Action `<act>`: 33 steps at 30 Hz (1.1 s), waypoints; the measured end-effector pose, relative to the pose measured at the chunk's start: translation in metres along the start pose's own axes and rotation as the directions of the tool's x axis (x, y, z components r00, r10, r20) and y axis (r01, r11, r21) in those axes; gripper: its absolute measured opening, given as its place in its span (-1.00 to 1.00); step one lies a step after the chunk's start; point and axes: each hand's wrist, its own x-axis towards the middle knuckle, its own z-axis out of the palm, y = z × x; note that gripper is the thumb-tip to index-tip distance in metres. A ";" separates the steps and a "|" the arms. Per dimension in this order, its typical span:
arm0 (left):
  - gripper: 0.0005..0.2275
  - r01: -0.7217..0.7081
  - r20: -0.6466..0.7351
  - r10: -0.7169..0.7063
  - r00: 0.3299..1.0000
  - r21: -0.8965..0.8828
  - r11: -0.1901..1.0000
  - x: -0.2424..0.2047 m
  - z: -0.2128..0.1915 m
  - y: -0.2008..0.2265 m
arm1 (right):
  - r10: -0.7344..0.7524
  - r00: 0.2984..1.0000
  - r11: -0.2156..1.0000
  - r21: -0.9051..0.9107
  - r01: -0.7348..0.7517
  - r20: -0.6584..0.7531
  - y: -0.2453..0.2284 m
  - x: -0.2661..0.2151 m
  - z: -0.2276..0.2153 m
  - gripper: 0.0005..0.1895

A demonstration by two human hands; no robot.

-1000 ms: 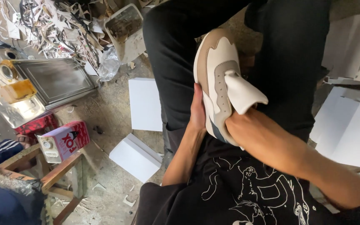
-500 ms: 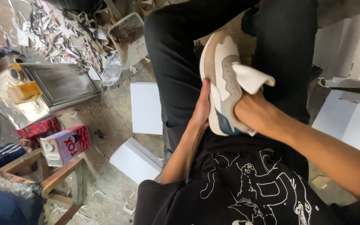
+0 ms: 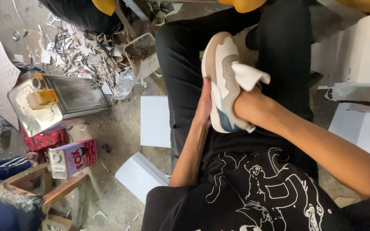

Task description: Inserting stuffing into shoes and packing them into a shoebox with tissue paper.

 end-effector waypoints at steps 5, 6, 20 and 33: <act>-0.25 -0.005 0.029 0.006 1.000 -0.020 1.000 -0.014 0.003 0.001 | 0.011 0.998 0.999 -0.052 -0.014 -0.062 -0.021 -0.058 0.020 -0.84; -0.25 -0.005 0.029 0.006 1.000 -0.032 0.999 -0.017 0.003 0.002 | 0.008 0.997 0.998 -0.065 -0.013 -0.078 -0.027 -0.067 0.024 -0.84; -0.26 -0.011 0.035 0.016 0.999 -0.126 0.992 -0.047 0.008 0.013 | -0.035 0.973 0.983 -0.182 -0.007 -0.230 -0.042 -0.059 0.037 -0.81; -0.27 0.028 -0.011 -0.031 0.999 -0.200 0.979 -0.057 0.008 0.023 | -0.131 0.956 0.943 0.330 0.039 0.263 -0.031 -0.099 -0.021 -0.78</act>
